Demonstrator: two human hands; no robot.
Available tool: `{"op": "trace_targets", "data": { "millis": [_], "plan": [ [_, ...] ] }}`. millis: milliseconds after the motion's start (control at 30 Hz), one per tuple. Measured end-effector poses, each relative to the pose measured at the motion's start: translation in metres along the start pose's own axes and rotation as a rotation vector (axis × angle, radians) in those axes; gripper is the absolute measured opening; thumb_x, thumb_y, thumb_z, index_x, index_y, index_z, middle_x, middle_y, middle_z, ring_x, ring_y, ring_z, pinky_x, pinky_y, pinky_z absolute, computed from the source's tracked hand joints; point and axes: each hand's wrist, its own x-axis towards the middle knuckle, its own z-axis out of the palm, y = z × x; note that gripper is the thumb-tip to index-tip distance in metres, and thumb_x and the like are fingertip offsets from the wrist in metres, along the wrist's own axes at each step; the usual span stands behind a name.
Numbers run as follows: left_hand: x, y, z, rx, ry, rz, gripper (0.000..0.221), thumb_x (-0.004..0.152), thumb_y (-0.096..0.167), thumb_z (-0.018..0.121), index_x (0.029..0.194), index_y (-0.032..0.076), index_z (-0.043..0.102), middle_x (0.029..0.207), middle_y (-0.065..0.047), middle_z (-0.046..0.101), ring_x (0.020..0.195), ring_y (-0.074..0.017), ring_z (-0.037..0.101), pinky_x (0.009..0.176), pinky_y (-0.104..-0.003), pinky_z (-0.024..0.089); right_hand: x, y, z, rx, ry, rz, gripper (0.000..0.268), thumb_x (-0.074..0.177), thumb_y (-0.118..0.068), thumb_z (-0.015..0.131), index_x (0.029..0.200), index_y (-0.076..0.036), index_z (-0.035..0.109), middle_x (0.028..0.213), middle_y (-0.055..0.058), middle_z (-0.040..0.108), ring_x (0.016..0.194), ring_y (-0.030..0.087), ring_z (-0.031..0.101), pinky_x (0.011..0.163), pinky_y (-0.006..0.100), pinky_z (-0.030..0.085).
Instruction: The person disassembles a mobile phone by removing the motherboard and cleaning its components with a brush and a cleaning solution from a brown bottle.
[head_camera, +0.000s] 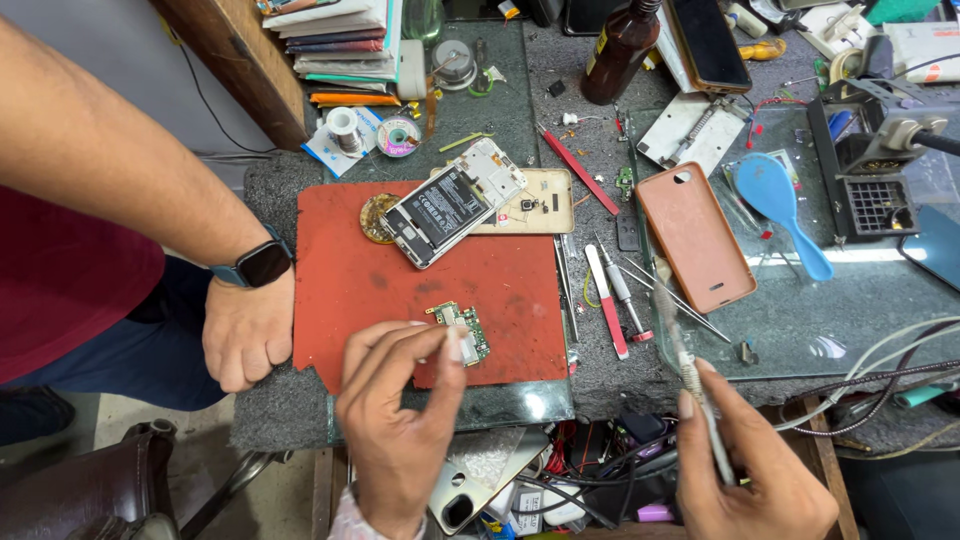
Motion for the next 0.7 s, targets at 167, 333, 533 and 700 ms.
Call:
{"op": "trace_targets", "data": {
  "millis": [167, 333, 533, 700],
  "plan": [
    [0.009, -0.013, -0.025, 0.167, -0.16, 0.119, 0.04, 0.085, 0.02, 0.077, 0.121, 0.004, 0.071, 0.121, -0.009, 0.071, 0.116, -0.0275, 0.06, 0.097, -0.04, 0.049, -0.006, 0.009, 0.007, 0.086, -0.117, 0.252, 0.036, 0.094, -0.008, 0.073, 0.13, -0.006, 0.075, 0.07, 0.011, 0.075, 0.057, 0.008, 0.065, 0.057, 0.023, 0.05],
    [0.01, -0.024, -0.029, 0.251, -0.279, 0.205, 0.06, 0.082, 0.032, 0.08, 0.131, 0.003, 0.063, 0.133, -0.007, 0.064, 0.125, -0.0271, 0.053, 0.104, -0.042, 0.042, -0.015, -0.006, 0.021, 0.219, -0.23, 0.098, 0.041, 0.089, -0.005, 0.07, 0.129, -0.008, 0.071, 0.087, 0.007, 0.08, 0.069, 0.004, 0.066, 0.063, 0.021, 0.051],
    [0.007, -0.028, -0.027, 0.24, -0.315, 0.176, 0.057, 0.082, 0.032, 0.078, 0.131, 0.004, 0.065, 0.132, -0.005, 0.064, 0.127, -0.0254, 0.052, 0.102, -0.044, 0.037, -0.028, -0.018, 0.041, 0.062, -0.3, -0.167, 0.044, 0.074, -0.002, 0.079, 0.115, -0.017, 0.079, 0.049, 0.003, 0.061, 0.036, 0.007, 0.054, 0.042, 0.028, 0.044],
    [0.008, -0.032, -0.027, 0.182, -0.344, 0.12, 0.057, 0.083, 0.033, 0.078, 0.132, 0.007, 0.065, 0.131, -0.003, 0.064, 0.126, -0.0243, 0.051, 0.103, -0.045, 0.036, -0.023, -0.03, 0.054, -0.112, -0.384, -0.26, 0.053, 0.069, -0.002, 0.081, 0.12, -0.017, 0.079, 0.043, 0.003, 0.053, 0.028, 0.011, 0.051, 0.036, 0.033, 0.043]
  ]
}}
